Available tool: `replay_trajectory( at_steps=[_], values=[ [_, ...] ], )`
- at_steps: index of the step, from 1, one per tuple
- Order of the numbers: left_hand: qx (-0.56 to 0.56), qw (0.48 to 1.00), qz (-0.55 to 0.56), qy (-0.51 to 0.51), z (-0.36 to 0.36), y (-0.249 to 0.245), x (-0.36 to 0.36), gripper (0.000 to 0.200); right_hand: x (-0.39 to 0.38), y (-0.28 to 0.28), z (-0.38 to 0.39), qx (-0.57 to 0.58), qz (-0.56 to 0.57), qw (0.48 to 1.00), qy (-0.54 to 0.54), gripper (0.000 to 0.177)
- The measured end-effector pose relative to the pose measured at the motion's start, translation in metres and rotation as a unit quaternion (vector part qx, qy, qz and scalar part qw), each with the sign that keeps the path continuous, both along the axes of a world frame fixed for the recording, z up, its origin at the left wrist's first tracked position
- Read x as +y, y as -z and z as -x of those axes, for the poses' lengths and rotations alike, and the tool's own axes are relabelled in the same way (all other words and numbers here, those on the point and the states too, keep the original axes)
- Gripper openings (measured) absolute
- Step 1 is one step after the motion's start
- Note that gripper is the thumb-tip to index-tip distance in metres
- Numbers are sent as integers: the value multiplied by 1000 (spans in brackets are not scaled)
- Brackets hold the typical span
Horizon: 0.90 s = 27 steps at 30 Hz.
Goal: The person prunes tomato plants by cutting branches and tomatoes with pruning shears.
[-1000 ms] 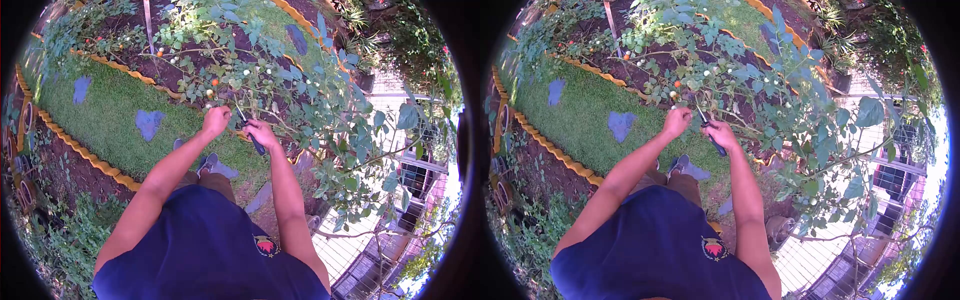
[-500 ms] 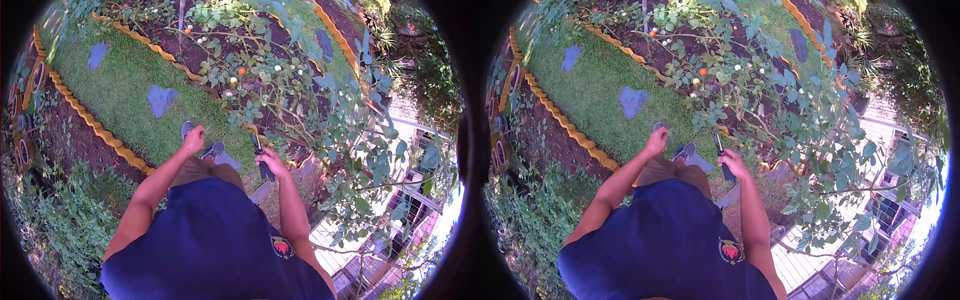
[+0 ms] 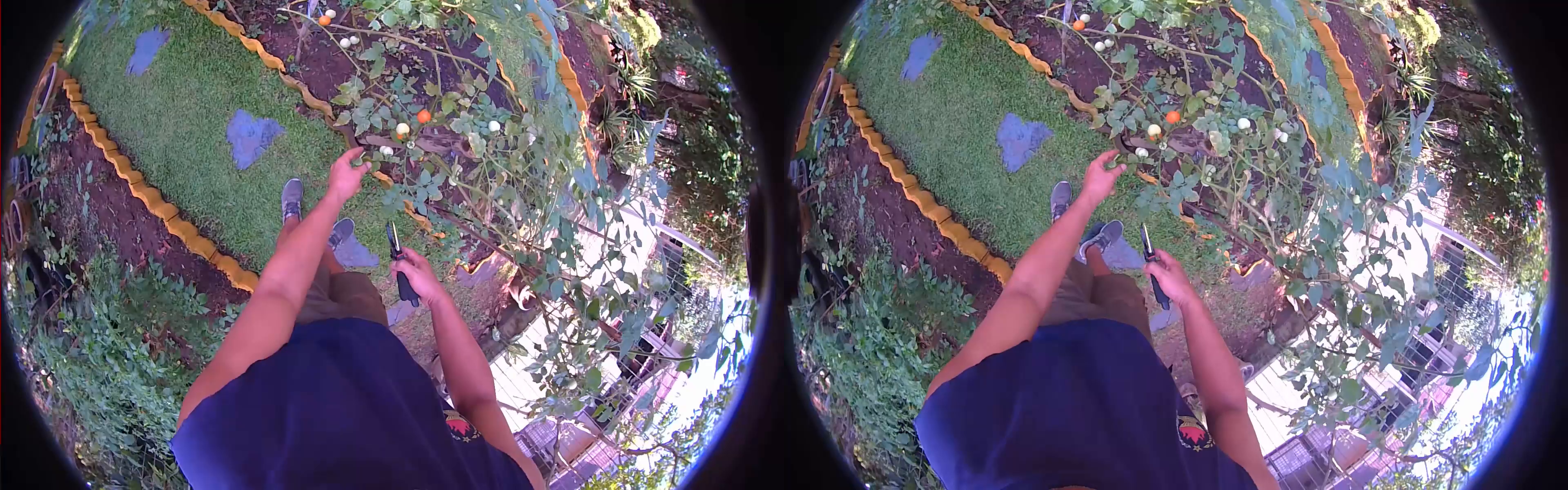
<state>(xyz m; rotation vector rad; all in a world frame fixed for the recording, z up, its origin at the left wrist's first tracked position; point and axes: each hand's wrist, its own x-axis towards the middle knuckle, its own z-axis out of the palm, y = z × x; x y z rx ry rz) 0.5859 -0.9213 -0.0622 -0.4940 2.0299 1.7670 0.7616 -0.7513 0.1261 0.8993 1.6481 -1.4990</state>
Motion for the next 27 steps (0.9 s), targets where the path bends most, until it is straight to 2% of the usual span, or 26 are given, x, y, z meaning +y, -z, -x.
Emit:
replay_trajectory(
  at_steps=[1, 3, 6, 9, 12, 14, 17, 21, 24, 27],
  values=[
    [-5, 1000, -4, -8, 0, -6, 6, 35, -3, 6, 5, -1, 5, 1000, 18, 49],
    [-118, 992, -14, 45, 9, -55, -3, 26, -10, 13, 21, 1, 10, 999, 46, 43],
    [-125, 990, -4, 72, 2, -55, -4, 17, -23, 15, 47, 17, 38, 991, 127, 31],
    [132, 986, 48, 96, -15, -35, -7, 18, -32, 10, 70, 5, 58, 980, 191, 29],
    [202, 973, 77, 80, -19, -36, -7, 21, -36, 8, 93, 46, 23, 979, 199, 32],
    [164, 981, 66, 84, -17, -46, -8, 21, -40, 5, 109, 97, -34, 978, 184, 33],
    [144, 984, 56, 92, -11, -59, -11, 22, -41, -5, 137, 85, -72, 977, 181, 33],
    [133, 984, 57, 107, -6, -58, -17, 26, -36, -7, 158, -30, -57, 984, 169, 33],
    [154, 982, 50, 100, -4, -54, -19, 19, -33, 7, 151, -62, -50, 985, 154, 34],
    [139, 983, 39, 112, -1, -54, -20, 30, -31, 1, 156, -100, -47, 984, 139, 35]
  ],
)
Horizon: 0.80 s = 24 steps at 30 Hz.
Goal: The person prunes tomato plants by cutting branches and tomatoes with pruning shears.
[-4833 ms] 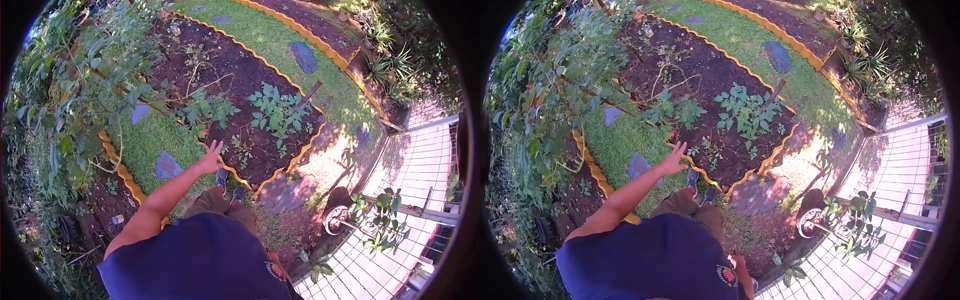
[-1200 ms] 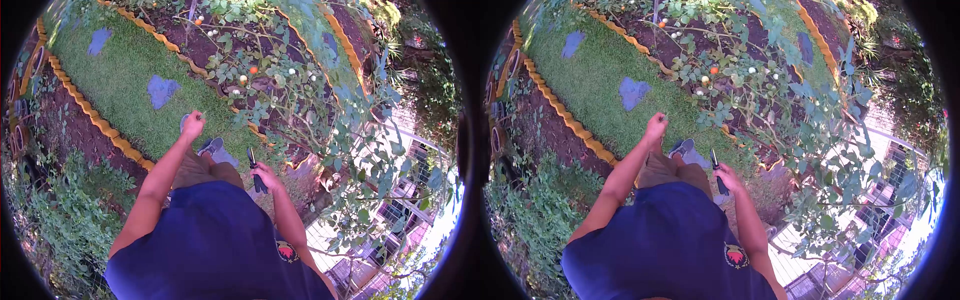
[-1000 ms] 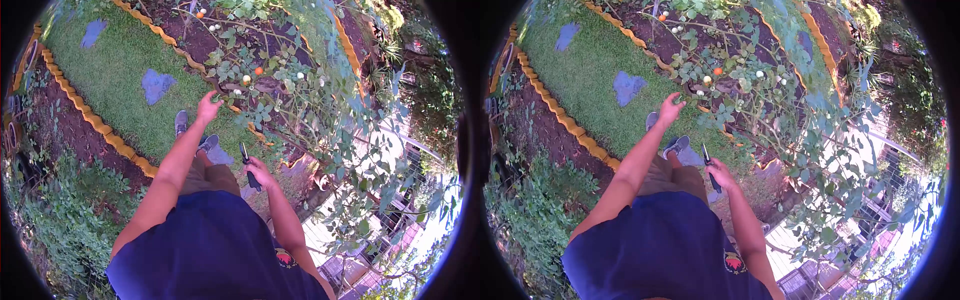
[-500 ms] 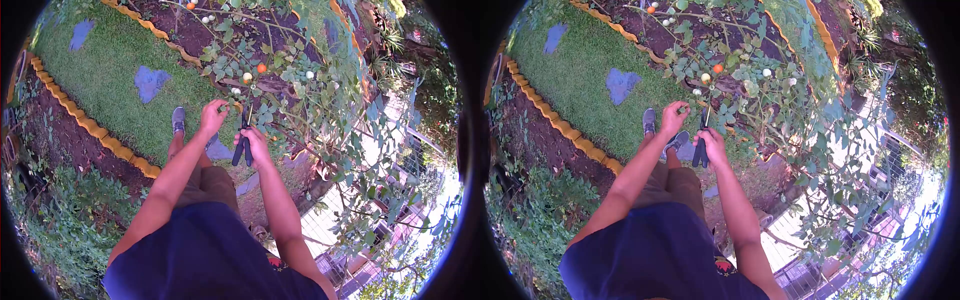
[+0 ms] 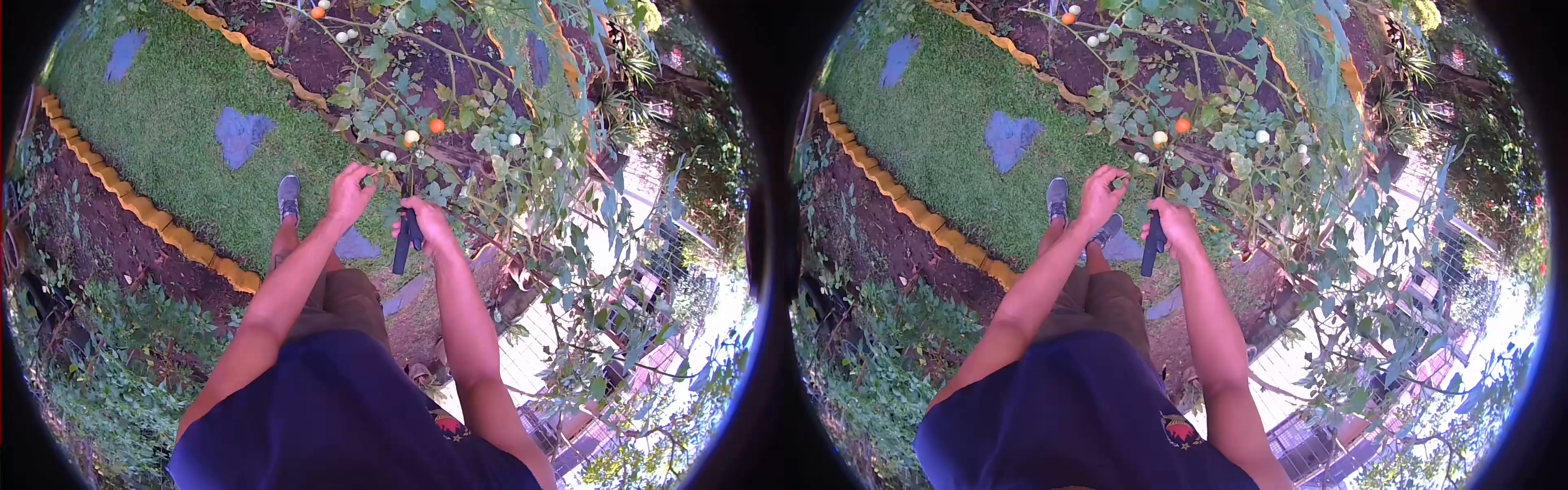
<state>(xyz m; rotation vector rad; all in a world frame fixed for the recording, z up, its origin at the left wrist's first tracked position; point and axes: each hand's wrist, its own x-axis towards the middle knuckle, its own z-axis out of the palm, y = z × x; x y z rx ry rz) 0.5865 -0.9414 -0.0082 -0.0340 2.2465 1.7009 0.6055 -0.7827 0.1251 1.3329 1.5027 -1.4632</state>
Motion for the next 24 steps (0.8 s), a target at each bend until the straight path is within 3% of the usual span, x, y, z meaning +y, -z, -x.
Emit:
replay_trajectory(
  at_steps=[9, 24],
  values=[
    [-27, 999, -4, 31, 11, -16, -2, 30, 14, -3, 27, -84, 7, 995, -59, 40],
    [80, 994, -29, 68, 16, -26, -8, 26, 21, 1, 71, -167, -9, 975, -146, 36]
  ],
)
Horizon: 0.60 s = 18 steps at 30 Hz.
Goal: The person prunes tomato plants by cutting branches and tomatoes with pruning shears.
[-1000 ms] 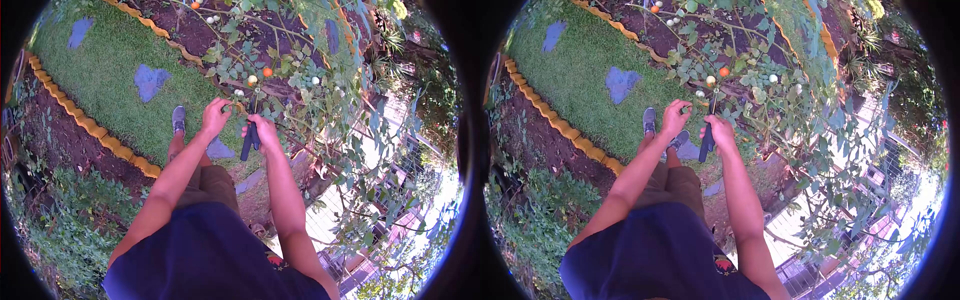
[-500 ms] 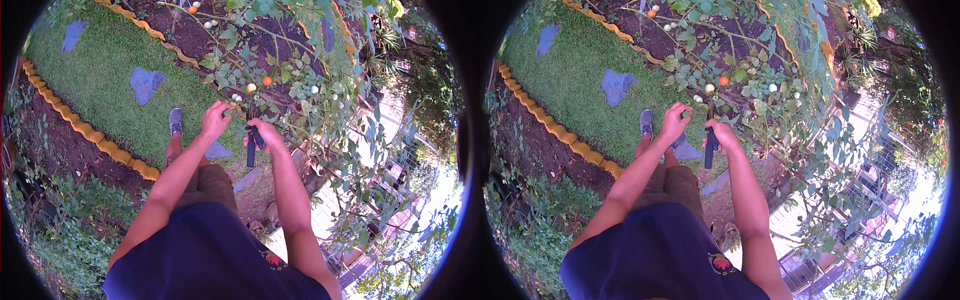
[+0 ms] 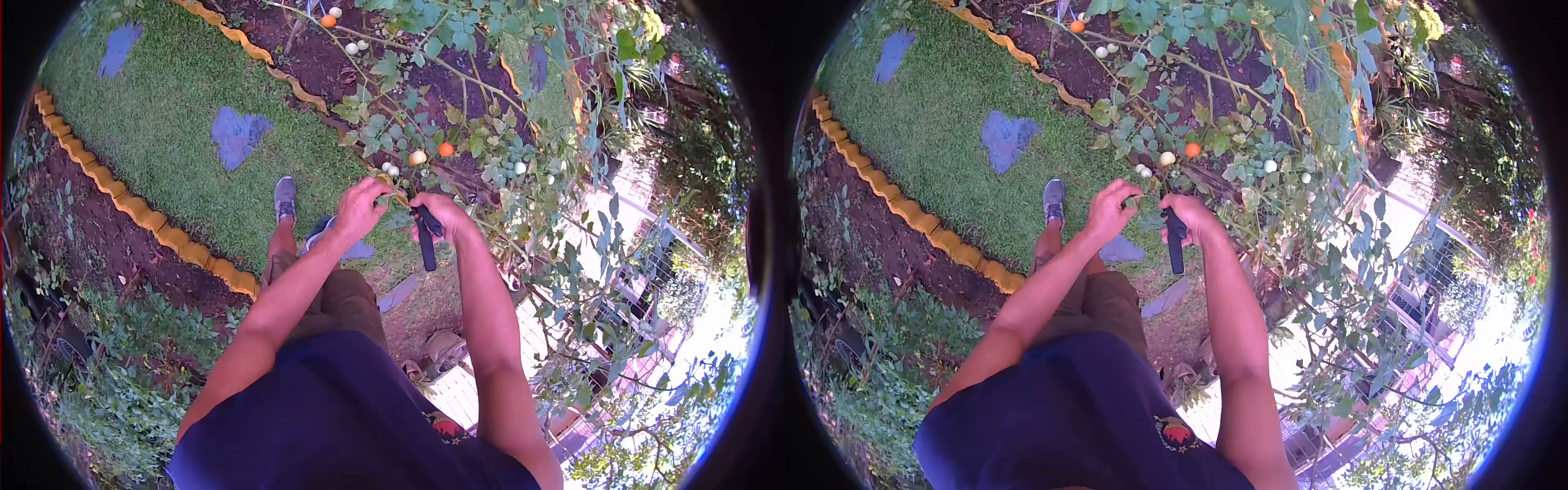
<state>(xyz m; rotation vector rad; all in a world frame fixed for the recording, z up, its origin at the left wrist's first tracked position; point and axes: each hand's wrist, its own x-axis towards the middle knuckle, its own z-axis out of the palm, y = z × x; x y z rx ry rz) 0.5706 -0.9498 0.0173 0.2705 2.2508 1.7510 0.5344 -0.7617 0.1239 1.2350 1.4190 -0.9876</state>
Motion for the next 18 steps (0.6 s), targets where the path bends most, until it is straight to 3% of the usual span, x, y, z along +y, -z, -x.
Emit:
replay_trajectory(
  at_steps=[14, 18],
  values=[
    [-37, 999, -17, 23, 4, 2, -3, 30, 13, 19, 1, 62, -26, 997, -34, 30],
    [-55, 998, -20, -3, 2, -1, -15, 32, 2, -11, 0, 62, -34, 997, -31, 26]
  ],
)
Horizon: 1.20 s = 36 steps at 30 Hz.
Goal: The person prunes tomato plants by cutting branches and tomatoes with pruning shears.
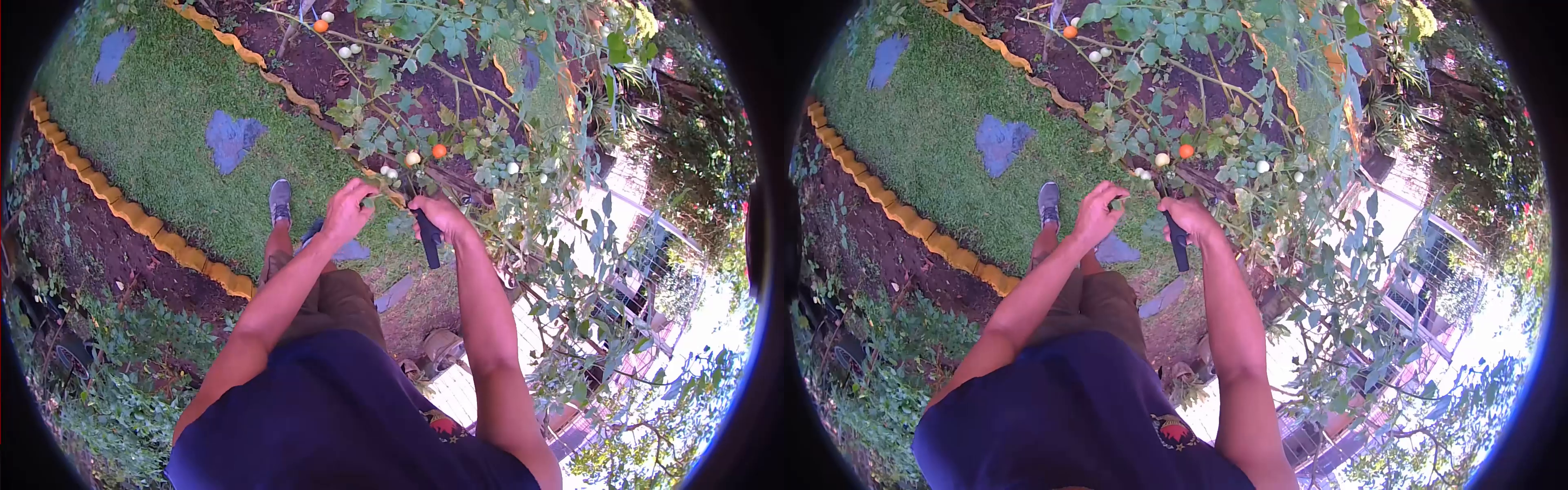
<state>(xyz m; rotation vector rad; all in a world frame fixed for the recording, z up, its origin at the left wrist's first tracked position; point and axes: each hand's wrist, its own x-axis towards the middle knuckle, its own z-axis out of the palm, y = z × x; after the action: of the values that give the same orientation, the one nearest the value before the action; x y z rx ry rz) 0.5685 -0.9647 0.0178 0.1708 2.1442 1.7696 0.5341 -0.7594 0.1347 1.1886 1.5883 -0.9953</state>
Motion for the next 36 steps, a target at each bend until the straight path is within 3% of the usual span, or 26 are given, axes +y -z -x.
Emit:
replay_trajectory(
  at_steps=[3, 5, 8, 11, 17, 20, 23, 29, 32, 36],
  values=[
    [24, 997, -4, -68, -10, 11, -24, 31, 5, -19, -21, 38, 56, 997, 33, 24],
    [-43, 994, 60, -81, -22, 23, -47, 24, 10, -40, -38, 59, 111, 991, 42, 24],
    [-48, 980, 188, -39, -49, 69, -75, 21, 1, -77, -66, 56, 128, 987, 78, 24],
    [-85, 981, 168, -46, -68, 96, -75, 22, 1, -83, -107, 57, 155, 984, 68, 25],
    [-246, 967, 54, -34, -37, 35, 0, 23, 2, -54, -186, 25, 195, 973, 121, 26],
    [-176, 982, 45, -42, -38, 51, 30, 23, 2, -53, -213, 33, 197, 972, 122, 27],
    [-176, 982, 42, -49, -41, 46, 40, 23, 10, -51, -237, 47, 199, 968, 144, 28],
    [-240, 967, 82, -32, -60, 28, 18, 13, 30, -46, -272, 87, 189, 963, 169, 27],
    [-261, 962, 70, -38, -73, 42, -1, 11, 36, -44, -283, 94, 186, 962, 175, 25],
    [-313, 946, 61, -57, -75, 3, -6, 23, 41, -34, -295, 96, 188, 964, 164, 23]
  ],
)
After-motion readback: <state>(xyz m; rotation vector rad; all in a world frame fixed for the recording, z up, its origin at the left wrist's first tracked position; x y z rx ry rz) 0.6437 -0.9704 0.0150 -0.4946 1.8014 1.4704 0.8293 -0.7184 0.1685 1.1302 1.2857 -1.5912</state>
